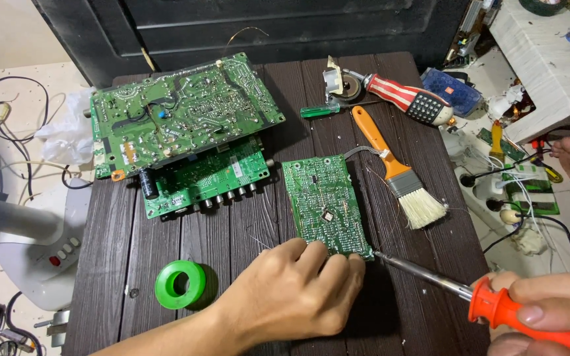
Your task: The person solders components onto a printed circuit board by hand, holding the circuit board in one hand and applying a handheld soldering iron to the components with the other.
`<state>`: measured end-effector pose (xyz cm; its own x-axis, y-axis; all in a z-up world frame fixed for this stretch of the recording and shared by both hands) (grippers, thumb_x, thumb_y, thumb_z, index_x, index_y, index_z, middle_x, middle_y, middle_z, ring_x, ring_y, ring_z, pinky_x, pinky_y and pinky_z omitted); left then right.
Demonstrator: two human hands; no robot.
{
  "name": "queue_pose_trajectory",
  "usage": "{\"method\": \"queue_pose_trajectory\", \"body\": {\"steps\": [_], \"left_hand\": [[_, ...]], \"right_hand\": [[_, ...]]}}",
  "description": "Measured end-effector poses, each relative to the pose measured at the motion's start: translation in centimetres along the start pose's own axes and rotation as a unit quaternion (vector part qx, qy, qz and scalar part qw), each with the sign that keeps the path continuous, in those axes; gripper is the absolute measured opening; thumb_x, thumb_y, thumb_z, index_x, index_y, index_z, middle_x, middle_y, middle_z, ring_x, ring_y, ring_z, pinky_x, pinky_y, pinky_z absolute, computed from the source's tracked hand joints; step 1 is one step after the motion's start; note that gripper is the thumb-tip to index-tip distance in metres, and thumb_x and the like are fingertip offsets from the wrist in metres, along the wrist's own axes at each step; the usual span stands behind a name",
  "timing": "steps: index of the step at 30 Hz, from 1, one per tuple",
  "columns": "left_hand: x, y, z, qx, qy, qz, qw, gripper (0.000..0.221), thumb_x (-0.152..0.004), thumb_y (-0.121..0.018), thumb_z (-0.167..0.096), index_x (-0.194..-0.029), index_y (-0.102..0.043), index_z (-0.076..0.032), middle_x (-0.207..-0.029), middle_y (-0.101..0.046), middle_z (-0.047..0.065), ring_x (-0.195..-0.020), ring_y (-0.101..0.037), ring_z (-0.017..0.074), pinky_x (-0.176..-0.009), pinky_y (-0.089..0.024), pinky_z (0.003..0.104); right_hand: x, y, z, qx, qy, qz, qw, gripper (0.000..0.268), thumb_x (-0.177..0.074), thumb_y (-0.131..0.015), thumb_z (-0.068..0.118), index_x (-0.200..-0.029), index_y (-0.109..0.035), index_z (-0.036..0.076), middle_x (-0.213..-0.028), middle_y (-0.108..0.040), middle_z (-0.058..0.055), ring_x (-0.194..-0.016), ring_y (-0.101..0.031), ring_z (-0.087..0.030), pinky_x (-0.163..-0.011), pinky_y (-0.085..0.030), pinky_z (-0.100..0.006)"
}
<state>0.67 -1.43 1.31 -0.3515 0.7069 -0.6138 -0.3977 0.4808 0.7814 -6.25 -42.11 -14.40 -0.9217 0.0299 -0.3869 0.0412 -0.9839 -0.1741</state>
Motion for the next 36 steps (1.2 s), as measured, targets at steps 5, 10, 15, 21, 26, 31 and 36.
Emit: {"method": "queue_pose_trajectory", "body": {"steps": [5, 10, 15, 21, 26, 31, 36], "left_hand": [[0.0, 0.0, 0.0, -0.002, 0.000, 0.004, 1.000, 0.013, -0.099, -0.074, -0.012, -0.096, -0.076, 0.000, -0.078, -0.060, 0.006, -0.053, -0.045, 0.0115, -0.045, -0.037, 0.024], [0.1, -0.2, 0.0, 0.000, -0.006, 0.009, 1.000, 0.013, -0.099, -0.075, -0.012, -0.098, -0.078, 0.001, -0.080, -0.064, 0.008, -0.051, -0.047, 0.0109, -0.043, -0.039, 0.023], [0.0, -0.1, 0.0, 0.003, -0.007, 0.008, 1.000, 0.011, -0.097, -0.075, -0.008, -0.099, -0.077, 0.002, -0.076, -0.060, 0.006, -0.051, -0.043, 0.0102, -0.041, -0.036, 0.023], [-0.1, 0.4, 0.0, 0.046, -0.015, 0.061, 0.997, 0.020, -0.097, -0.071, -0.006, -0.112, -0.077, 0.005, -0.079, -0.064, 0.012, -0.051, -0.052, 0.0135, -0.043, -0.042, 0.023], [0.1, -0.2, -0.2, 0.026, 0.011, 0.032, 0.999, 0.015, -0.098, -0.072, -0.011, -0.106, -0.075, 0.001, -0.076, -0.057, 0.007, -0.055, -0.052, 0.0141, -0.047, -0.043, 0.025], [0.6, -1.5, -0.6, 0.058, 0.075, 0.038, 0.995, 0.011, -0.102, -0.072, -0.014, -0.096, -0.074, -0.006, -0.074, -0.058, 0.004, -0.052, -0.054, 0.0129, -0.047, -0.048, 0.024], [2.8, -5.4, -1.0, -0.014, 0.082, 0.037, 0.996, 0.016, -0.103, -0.073, -0.020, -0.092, -0.062, -0.015, -0.064, -0.054, -0.002, -0.040, -0.051, 0.0098, -0.031, -0.045, 0.022]], "right_hand": [[0.5, 2.4, -0.9, -0.117, -0.187, -0.029, 0.975, 0.021, -0.080, -0.052, -0.010, -0.100, -0.057, -0.009, -0.117, -0.062, -0.031, -0.103, -0.060, -0.040, -0.068, -0.059, -0.040], [-0.5, 2.0, 0.4, 0.006, -0.006, -0.040, 0.999, 0.026, -0.082, -0.057, -0.007, -0.103, -0.052, 0.007, -0.103, -0.060, -0.010, -0.110, -0.063, -0.027, -0.084, -0.065, -0.037], [-3.3, -6.7, 3.4, 0.194, 0.179, 0.055, 0.963, 0.048, -0.072, -0.077, 0.009, -0.111, -0.052, 0.022, -0.102, -0.056, -0.002, -0.095, -0.073, -0.015, -0.085, -0.078, -0.037], [-6.6, -4.3, 3.7, 0.093, 0.080, 0.269, 0.955, 0.035, -0.070, -0.085, 0.005, -0.063, -0.052, 0.013, -0.057, -0.052, -0.003, -0.051, -0.069, -0.020, -0.066, -0.074, -0.046], [-2.8, 5.5, -1.9, 0.149, -0.060, 0.291, 0.943, 0.031, -0.091, -0.057, 0.010, -0.061, -0.058, 0.007, -0.074, -0.070, -0.014, -0.073, -0.076, -0.029, -0.082, -0.062, -0.037], [1.1, 23.1, -9.3, 0.063, -0.027, 0.240, 0.968, 0.031, -0.085, -0.055, -0.009, -0.059, -0.050, 0.006, -0.061, -0.053, -0.012, -0.069, -0.068, -0.033, -0.083, -0.059, -0.045], [-1.6, 32.7, -10.6, 0.071, -0.007, 0.270, 0.960, 0.030, -0.087, -0.055, -0.008, -0.061, -0.050, 0.006, -0.066, -0.054, -0.012, -0.074, -0.068, -0.035, -0.085, -0.059, -0.047]]}}
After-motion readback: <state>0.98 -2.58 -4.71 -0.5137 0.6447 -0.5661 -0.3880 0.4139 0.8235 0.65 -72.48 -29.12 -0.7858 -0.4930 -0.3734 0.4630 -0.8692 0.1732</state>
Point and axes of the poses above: each hand's wrist, its own x-axis away from the middle knuckle, its own y-axis out of the back of the hand, z = x × y, the point moved 2 cm from there along -x, towards the middle knuckle
